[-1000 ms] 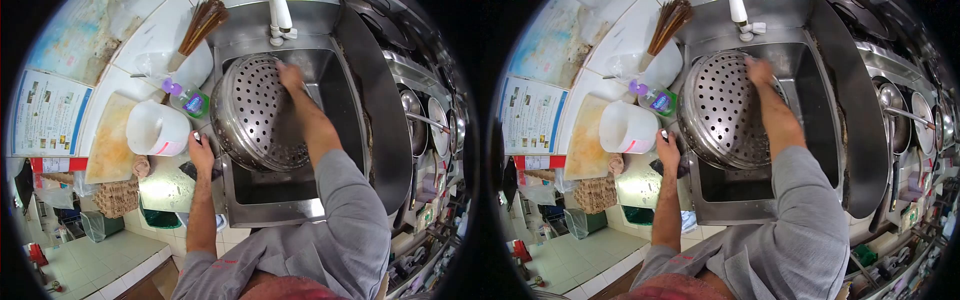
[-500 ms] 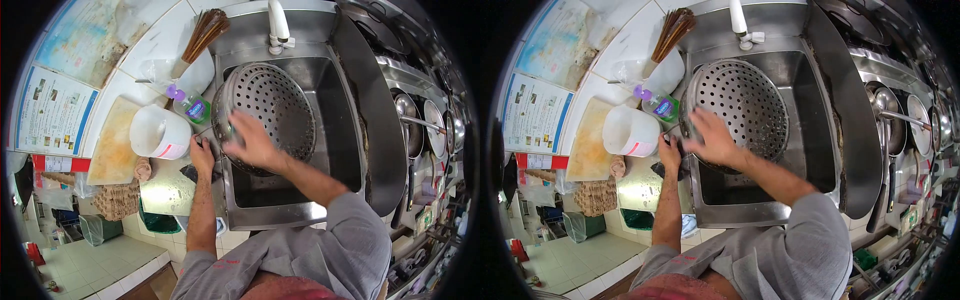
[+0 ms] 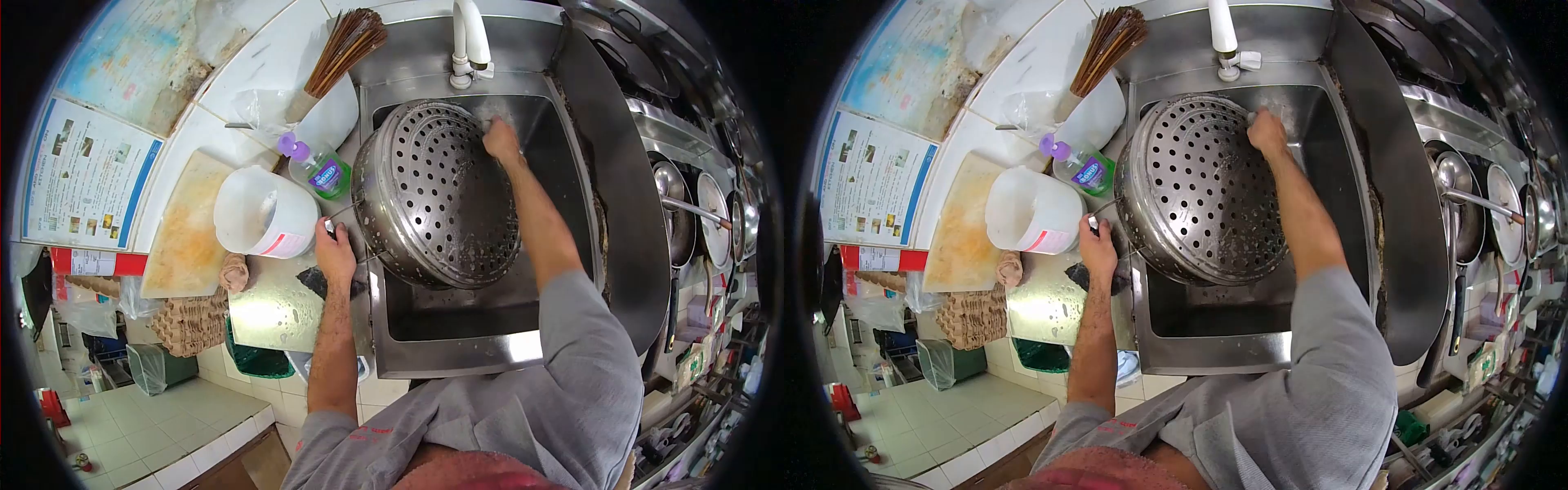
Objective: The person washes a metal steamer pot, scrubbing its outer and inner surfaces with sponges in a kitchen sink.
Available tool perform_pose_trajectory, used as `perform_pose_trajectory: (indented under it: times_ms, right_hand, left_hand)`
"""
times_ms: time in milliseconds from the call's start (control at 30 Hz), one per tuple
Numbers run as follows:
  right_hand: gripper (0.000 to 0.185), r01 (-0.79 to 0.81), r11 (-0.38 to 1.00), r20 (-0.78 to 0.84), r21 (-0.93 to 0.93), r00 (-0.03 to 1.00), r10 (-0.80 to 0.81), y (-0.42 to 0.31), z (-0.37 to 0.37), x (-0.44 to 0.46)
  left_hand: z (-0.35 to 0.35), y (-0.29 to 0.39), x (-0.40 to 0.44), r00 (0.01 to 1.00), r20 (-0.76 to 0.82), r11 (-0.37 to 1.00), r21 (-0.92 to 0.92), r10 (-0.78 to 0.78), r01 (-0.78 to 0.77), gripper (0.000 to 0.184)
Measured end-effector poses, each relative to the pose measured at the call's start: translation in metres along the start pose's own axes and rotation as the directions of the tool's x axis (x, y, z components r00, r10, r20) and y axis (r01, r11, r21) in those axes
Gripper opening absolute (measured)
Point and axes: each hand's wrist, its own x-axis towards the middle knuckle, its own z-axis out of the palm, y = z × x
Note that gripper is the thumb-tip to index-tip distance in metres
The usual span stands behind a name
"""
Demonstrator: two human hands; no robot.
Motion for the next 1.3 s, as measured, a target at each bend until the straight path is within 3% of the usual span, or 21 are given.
perform_pose_trajectory:
  times_ms: [133, 233, 267, 400, 467, 567, 633, 700, 767, 800, 833, 900, 933, 1000, 1033, 1067, 1133, 1167, 1200, 1267, 1300]
  right_hand:
    - [0.027, 0.18, 0.983, 0.019, 0.024, 0.983, -0.181, -0.05, 0.043, 0.053]
    - [0.036, 0.497, 0.866, 0.194, -0.06, 0.856, -0.478, -0.14, -0.012, -0.016]
    - [0.037, 0.583, 0.81, 0.138, -0.057, 0.808, -0.572, -0.147, -0.015, -0.036]
    - [0.026, 0.371, 0.915, 0.17, -0.158, 0.923, -0.344, -0.077, 0.019, 0.033]
    - [0.03, 0.126, 0.983, 0.221, -0.131, 0.971, -0.095, -0.018, 0.032, 0.05]
    - [0.033, 0.057, 0.982, 0.21, -0.18, 0.978, -0.019, -0.003, 0.043, 0.064]
    - [0.034, 0.257, 0.957, 0.199, -0.137, 0.953, -0.227, -0.036, 0.036, 0.057]
    - [0.038, 0.514, 0.857, 0.159, -0.05, 0.851, -0.501, -0.093, 0.011, 0.03]
    - [0.047, 0.668, 0.743, 0.272, -0.028, 0.721, -0.637, -0.14, -0.024, -0.033]
    - [0.051, 0.815, 0.576, 0.139, -0.065, 0.579, -0.803, -0.138, -0.023, -0.063]
    - [0.062, 0.89, 0.451, 0.059, 0.067, 0.448, -0.892, -0.131, -0.014, -0.083]
    - [0.063, 0.918, 0.38, -0.114, 0.114, 0.392, -0.913, -0.117, -0.013, -0.1]
    - [0.063, 0.913, 0.389, -0.111, 0.121, 0.402, -0.909, -0.112, -0.014, -0.094]
    - [0.045, 0.836, 0.548, 0.078, 0.04, 0.544, -0.836, -0.105, -0.016, -0.053]
    - [0.045, 0.829, 0.558, -0.055, 0.03, 0.559, -0.827, -0.083, 0.002, -0.022]
    - [0.048, 0.739, 0.672, 0.018, -0.053, 0.673, -0.739, -0.065, 0.005, -0.002]
    - [0.06, 0.663, 0.742, 0.09, -0.104, 0.749, -0.657, 0.002, 0.02, 0.03]
    - [0.066, 0.688, 0.716, 0.067, -0.118, 0.725, -0.686, 0.042, 0.03, 0.032]
    - [0.071, 0.554, 0.804, 0.24, -0.216, 0.828, -0.506, 0.065, 0.019, 0.016]
    - [0.074, 0.486, 0.868, 0.327, -0.097, 0.84, -0.434, 0.13, 0.019, -0.022]
    - [0.074, 0.455, 0.875, 0.354, -0.162, 0.855, -0.379, 0.145, 0.013, -0.051]
  left_hand:
    - [-0.001, 0.003, 0.0, 1.0, -0.01, 1.0, 0.011, 0.008, -0.008, 0.037]
    - [0.0, -0.001, 0.001, 1.0, 0.007, 1.0, -0.005, 0.003, -0.003, 0.037]
    - [0.001, -0.002, 0.002, 1.0, 0.013, 1.0, -0.008, 0.004, -0.004, 0.037]
    - [-0.001, 0.001, -0.001, 0.999, 0.036, 1.0, -0.026, -0.014, 0.015, 0.036]
    - [0.001, -0.003, 0.0, 0.999, -0.013, 0.999, 0.004, 0.044, -0.044, 0.035]
    - [-0.001, 0.002, 0.0, 0.999, -0.002, 0.999, -0.006, 0.033, -0.033, 0.034]
    - [-0.003, 0.005, 0.0, 1.0, 0.008, 1.0, -0.018, 0.014, -0.014, 0.034]
    - [-0.002, 0.004, 0.0, 1.0, 0.01, 1.0, -0.029, -0.004, 0.005, 0.034]
    - [0.001, -0.001, 0.0, 1.0, 0.023, 0.999, -0.042, 0.009, -0.008, 0.033]
    - [0.0, -0.003, 0.001, 0.999, 0.027, 0.999, -0.045, 0.019, -0.017, 0.033]
    - [-0.001, -0.005, 0.002, 0.999, 0.029, 0.999, -0.044, 0.026, -0.025, 0.033]
    - [0.001, -0.002, 0.0, 0.997, -0.022, 0.997, -0.021, 0.07, -0.071, 0.033]
    - [0.0, -0.001, 0.0, 0.999, -0.003, 0.998, -0.026, 0.055, -0.055, 0.034]
    - [0.0, -0.001, 0.0, 0.999, 0.0, 0.998, -0.021, 0.055, -0.055, 0.034]
    - [0.001, -0.001, 0.0, 0.998, -0.004, 0.998, -0.027, 0.061, -0.061, 0.035]
    - [0.001, -0.002, 0.0, 0.996, -0.018, 0.996, -0.013, 0.083, -0.083, 0.034]
    - [0.002, -0.003, 0.001, 0.997, -0.003, 0.997, -0.014, 0.077, -0.077, 0.034]
    - [0.002, -0.005, 0.001, 0.997, -0.007, 0.997, -0.024, 0.08, -0.08, 0.034]
    - [0.004, -0.007, 0.002, 0.997, -0.004, 0.997, -0.025, 0.079, -0.079, 0.034]
    - [0.004, -0.01, 0.003, 0.998, 0.008, 0.998, -0.018, 0.057, -0.057, 0.034]
    - [0.005, -0.009, 0.004, 0.999, 0.018, 0.999, -0.026, 0.047, -0.047, 0.034]
